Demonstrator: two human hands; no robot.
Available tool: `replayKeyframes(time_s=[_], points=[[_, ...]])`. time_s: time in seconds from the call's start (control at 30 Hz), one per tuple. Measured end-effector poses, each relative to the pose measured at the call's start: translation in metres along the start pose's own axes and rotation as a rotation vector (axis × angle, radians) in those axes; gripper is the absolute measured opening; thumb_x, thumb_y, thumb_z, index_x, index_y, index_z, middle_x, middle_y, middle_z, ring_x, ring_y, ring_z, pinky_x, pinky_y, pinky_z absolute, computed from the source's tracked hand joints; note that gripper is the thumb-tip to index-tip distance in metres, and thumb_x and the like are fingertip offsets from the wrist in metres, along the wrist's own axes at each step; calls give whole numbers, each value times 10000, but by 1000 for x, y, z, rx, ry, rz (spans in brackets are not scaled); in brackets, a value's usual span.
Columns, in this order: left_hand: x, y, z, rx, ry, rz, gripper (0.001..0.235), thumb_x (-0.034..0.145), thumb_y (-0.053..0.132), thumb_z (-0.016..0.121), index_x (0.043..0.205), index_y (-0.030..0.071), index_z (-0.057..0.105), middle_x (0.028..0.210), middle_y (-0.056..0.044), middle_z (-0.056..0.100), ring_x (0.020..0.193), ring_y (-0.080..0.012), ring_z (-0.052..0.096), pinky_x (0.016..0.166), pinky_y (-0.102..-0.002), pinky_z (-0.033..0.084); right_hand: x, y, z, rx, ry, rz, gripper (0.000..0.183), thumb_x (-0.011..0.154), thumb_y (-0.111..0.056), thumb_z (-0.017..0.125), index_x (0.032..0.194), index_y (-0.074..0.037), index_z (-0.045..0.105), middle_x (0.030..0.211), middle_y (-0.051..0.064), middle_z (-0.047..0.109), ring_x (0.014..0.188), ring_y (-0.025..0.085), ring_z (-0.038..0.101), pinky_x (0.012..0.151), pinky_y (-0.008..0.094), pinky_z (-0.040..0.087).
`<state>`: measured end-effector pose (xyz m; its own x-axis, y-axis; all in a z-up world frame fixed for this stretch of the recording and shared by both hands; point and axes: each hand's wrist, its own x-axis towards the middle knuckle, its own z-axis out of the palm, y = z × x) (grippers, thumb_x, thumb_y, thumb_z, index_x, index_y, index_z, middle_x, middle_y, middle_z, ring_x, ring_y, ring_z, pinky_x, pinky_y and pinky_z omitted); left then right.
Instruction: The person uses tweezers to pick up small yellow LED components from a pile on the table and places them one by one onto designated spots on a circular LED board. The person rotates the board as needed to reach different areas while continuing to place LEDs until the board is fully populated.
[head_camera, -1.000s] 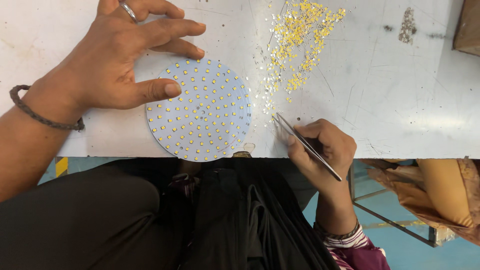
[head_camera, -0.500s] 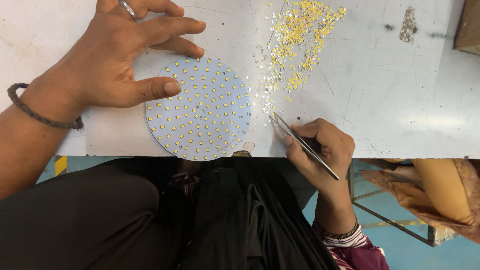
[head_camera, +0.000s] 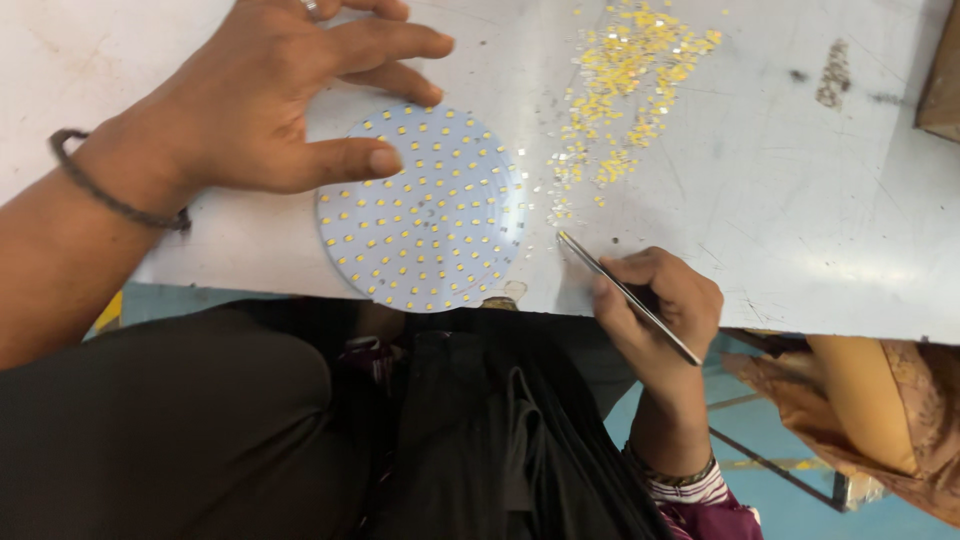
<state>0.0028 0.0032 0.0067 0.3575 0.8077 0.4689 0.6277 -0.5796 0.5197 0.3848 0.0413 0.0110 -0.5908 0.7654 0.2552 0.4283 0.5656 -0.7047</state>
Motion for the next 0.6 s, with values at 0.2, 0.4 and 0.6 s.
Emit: replayKeyframes(time_s=[0.2, 0.4, 0.6], points=[[-12, -5, 6, -65, -59, -102, 738, 995, 582, 665, 1486, 54, 514, 1247, -86, 754, 1182, -292, 703, 1000, -432, 523, 7, -1, 4, 95, -218, -120, 152, 838, -71, 804, 881, 1, 677, 793, 87, 688, 658, 138, 648, 601, 238, 467], [-11, -5, 7, -84, -39, -72, 747, 993, 573, 657, 1503, 49, 503, 1230, -106, 748, 1179, -299, 704, 998, -428, 525, 12, -6, 8, 79, -232, -110, 154, 844, -59, 807, 934, 13, 705, 809, 84, 691, 681, 142, 662, 611, 244, 481], [-6, 0, 2, -33, -54, -100, 732, 971, 573, 666, 1485, 68, 539, 1215, -88, 761, 1137, -307, 707, 967, -424, 528, 6, 0, 3, 93, -203, -89, 159, 841, -77, 813, 915, 2, 697, 812, 81, 698, 672, 126, 653, 613, 230, 473]])
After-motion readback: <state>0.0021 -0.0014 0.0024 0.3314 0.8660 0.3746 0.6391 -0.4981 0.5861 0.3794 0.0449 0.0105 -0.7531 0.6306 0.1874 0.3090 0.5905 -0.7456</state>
